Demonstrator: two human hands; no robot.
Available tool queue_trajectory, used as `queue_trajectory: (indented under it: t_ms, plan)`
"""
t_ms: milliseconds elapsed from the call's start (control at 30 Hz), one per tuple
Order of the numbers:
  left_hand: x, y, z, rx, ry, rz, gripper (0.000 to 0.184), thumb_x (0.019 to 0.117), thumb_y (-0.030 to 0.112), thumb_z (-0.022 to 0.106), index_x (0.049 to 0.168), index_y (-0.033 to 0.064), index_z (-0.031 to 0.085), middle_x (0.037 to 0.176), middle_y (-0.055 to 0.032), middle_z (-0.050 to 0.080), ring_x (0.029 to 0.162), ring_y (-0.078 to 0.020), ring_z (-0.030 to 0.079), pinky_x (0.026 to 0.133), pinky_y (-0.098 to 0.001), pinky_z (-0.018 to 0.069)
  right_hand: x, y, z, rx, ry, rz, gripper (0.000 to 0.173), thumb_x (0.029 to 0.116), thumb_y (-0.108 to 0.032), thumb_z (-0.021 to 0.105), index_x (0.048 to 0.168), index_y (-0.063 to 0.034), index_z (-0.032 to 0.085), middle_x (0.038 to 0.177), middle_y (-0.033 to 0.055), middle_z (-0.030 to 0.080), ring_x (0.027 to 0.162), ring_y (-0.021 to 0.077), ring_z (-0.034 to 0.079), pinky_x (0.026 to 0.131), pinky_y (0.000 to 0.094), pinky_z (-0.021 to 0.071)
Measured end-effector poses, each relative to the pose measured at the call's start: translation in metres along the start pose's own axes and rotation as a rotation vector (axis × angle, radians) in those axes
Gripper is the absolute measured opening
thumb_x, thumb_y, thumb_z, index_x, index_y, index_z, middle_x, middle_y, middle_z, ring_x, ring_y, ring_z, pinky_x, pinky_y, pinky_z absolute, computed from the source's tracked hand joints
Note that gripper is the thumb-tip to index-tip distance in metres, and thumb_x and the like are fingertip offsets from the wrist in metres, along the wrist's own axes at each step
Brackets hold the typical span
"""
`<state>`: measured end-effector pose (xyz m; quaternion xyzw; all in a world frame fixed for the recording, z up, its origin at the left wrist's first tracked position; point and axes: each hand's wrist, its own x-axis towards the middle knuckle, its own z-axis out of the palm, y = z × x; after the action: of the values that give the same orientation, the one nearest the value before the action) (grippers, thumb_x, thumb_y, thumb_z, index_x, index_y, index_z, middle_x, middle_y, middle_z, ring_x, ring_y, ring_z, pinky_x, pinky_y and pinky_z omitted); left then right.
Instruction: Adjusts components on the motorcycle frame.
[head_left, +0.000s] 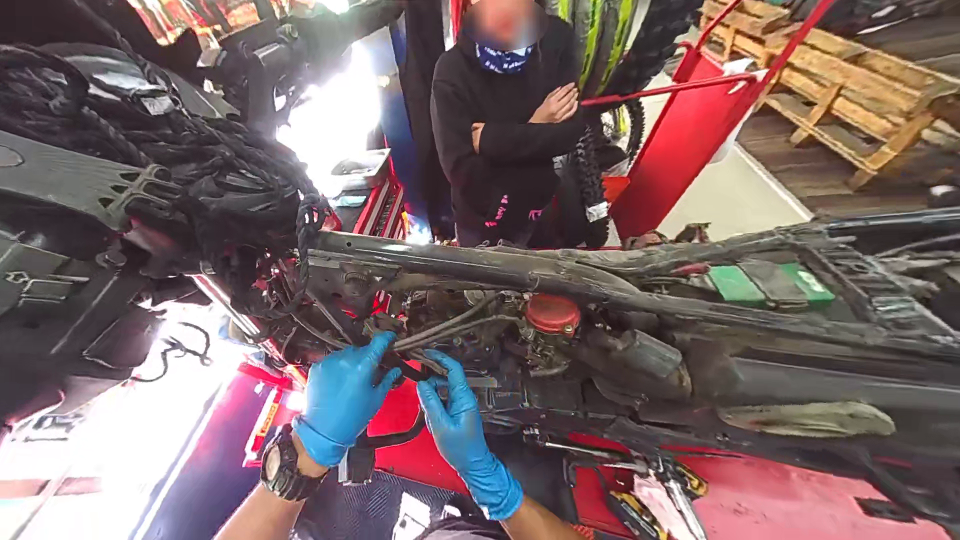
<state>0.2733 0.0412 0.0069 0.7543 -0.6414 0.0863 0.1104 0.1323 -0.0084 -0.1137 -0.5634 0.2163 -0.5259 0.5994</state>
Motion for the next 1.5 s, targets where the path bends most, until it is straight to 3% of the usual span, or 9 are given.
queue_trajectory:
  t_ms: [133, 433, 533, 667, 800, 933, 1033, 1267, 1500]
  plan:
    - [-0.006, -0.010, 0.025, 0.066, 0.311, 0.153, 0.036, 0.0959, 0.037, 0.063, 0.119, 0.0135, 0.077, 0.075, -0.0095, 0.074, 0.068, -0.0296, 0.072, 0.060, -0.0453, 0.0576, -0.001, 0.011, -0.008, -0.173, 0.015, -0.157, 0.037, 0.1014, -0.011, 0.056, 0.133, 0.0074, 0.059, 0.117, 0.0112, 0.072, 0.091, 0.0033, 0.070, 0.083, 0.0201, 0.0588]
    - [-0.011, -0.020, 0.037, -0.400, 0.370, 0.030, 0.044, 0.0924, 0.041, 0.075, 0.121, 0.0079, 0.073, 0.063, 0.0027, 0.058, 0.053, -0.0060, 0.048, 0.056, -0.0265, 0.0472, 0.001, 0.029, -0.035, -0.189, 0.001, -0.269, 0.030, 0.1033, -0.015, 0.060, 0.126, 0.0023, 0.068, 0.118, 0.0070, 0.075, 0.107, 0.0045, 0.070, 0.095, 0.0220, 0.0576]
    - [-0.021, -0.026, 0.039, -0.525, 0.421, -0.157, 0.032, 0.0973, 0.037, 0.068, 0.105, 0.0061, 0.071, 0.062, 0.0088, 0.056, 0.052, 0.0043, 0.048, 0.052, -0.0161, 0.0456, 0.012, 0.029, -0.052, -0.031, -0.032, -0.164, 0.026, 0.1022, -0.014, 0.061, 0.123, -0.0032, 0.070, 0.113, -0.0024, 0.075, 0.084, -0.0045, 0.066, 0.076, 0.0153, 0.0568]
    - [-0.020, -0.043, 0.067, -0.771, 0.044, -0.291, 0.080, 0.0949, 0.057, 0.059, 0.147, -0.0029, 0.048, 0.070, 0.0095, 0.058, 0.059, 0.0020, 0.051, 0.060, -0.0215, 0.0501, 0.022, 0.026, -0.061, 0.036, -0.104, -0.084, 0.026, 0.1020, -0.012, 0.059, 0.124, -0.0039, 0.068, 0.111, -0.0050, 0.073, 0.074, -0.0056, 0.062, 0.067, 0.0147, 0.0557]
    - [0.018, -0.065, 0.068, -0.985, -0.163, -0.116, 0.097, 0.0890, 0.073, 0.057, 0.154, 0.0031, 0.043, 0.101, 0.0060, 0.069, 0.067, 0.0054, 0.050, 0.061, -0.0161, 0.0461, 0.028, 0.020, -0.063, -0.031, -0.141, -0.097, 0.030, 0.1025, -0.023, 0.062, 0.125, -0.0029, 0.067, 0.107, -0.0043, 0.073, 0.079, -0.0044, 0.065, 0.072, 0.0164, 0.0580]
    - [0.040, -0.070, 0.051, -1.020, -0.283, -0.072, 0.066, 0.0973, 0.052, 0.061, 0.141, 0.0027, 0.057, 0.122, -0.0009, 0.071, 0.104, -0.0013, 0.067, 0.091, -0.0231, 0.0561, 0.033, 0.016, -0.050, -0.028, -0.053, -0.098, 0.024, 0.1031, -0.017, 0.059, 0.119, -0.0008, 0.068, 0.089, -0.0067, 0.071, 0.064, -0.0049, 0.059, 0.058, 0.0154, 0.0538]
    - [0.044, -0.080, 0.036, -0.979, -0.362, -0.004, 0.043, 0.1044, 0.031, 0.054, 0.135, 0.0007, 0.061, 0.120, 0.0000, 0.071, 0.107, 0.0016, 0.065, 0.096, -0.0203, 0.0534, 0.019, 0.024, -0.035, -0.135, 0.011, -0.242, 0.029, 0.1049, -0.022, 0.058, 0.118, 0.0012, 0.069, 0.106, -0.0003, 0.075, 0.090, -0.0032, 0.068, 0.081, 0.0178, 0.0587]
    - [0.081, -0.065, 0.024, -0.637, -0.506, 0.079, 0.030, 0.0931, 0.042, 0.071, 0.083, 0.0145, 0.067, 0.066, 0.0099, 0.056, 0.060, -0.0010, 0.051, 0.060, -0.0254, 0.0450, -0.027, 0.054, -0.023, -0.262, 0.138, -0.323, 0.035, 0.1060, -0.027, 0.057, 0.124, -0.0003, 0.070, 0.115, 0.0062, 0.076, 0.105, 0.0056, 0.071, 0.094, 0.0250, 0.0590]
    - [0.095, -0.036, 0.013, -0.152, -0.489, 0.090, 0.055, 0.0986, 0.057, 0.052, 0.076, 0.0086, 0.062, 0.068, -0.0077, 0.059, 0.070, -0.0272, 0.061, 0.064, -0.0541, 0.0455, -0.009, 0.047, -0.031, -0.448, 0.138, -0.407, 0.035, 0.1055, -0.028, 0.057, 0.115, 0.0011, 0.074, 0.099, 0.0112, 0.077, 0.087, 0.0119, 0.074, 0.080, 0.0289, 0.0616]
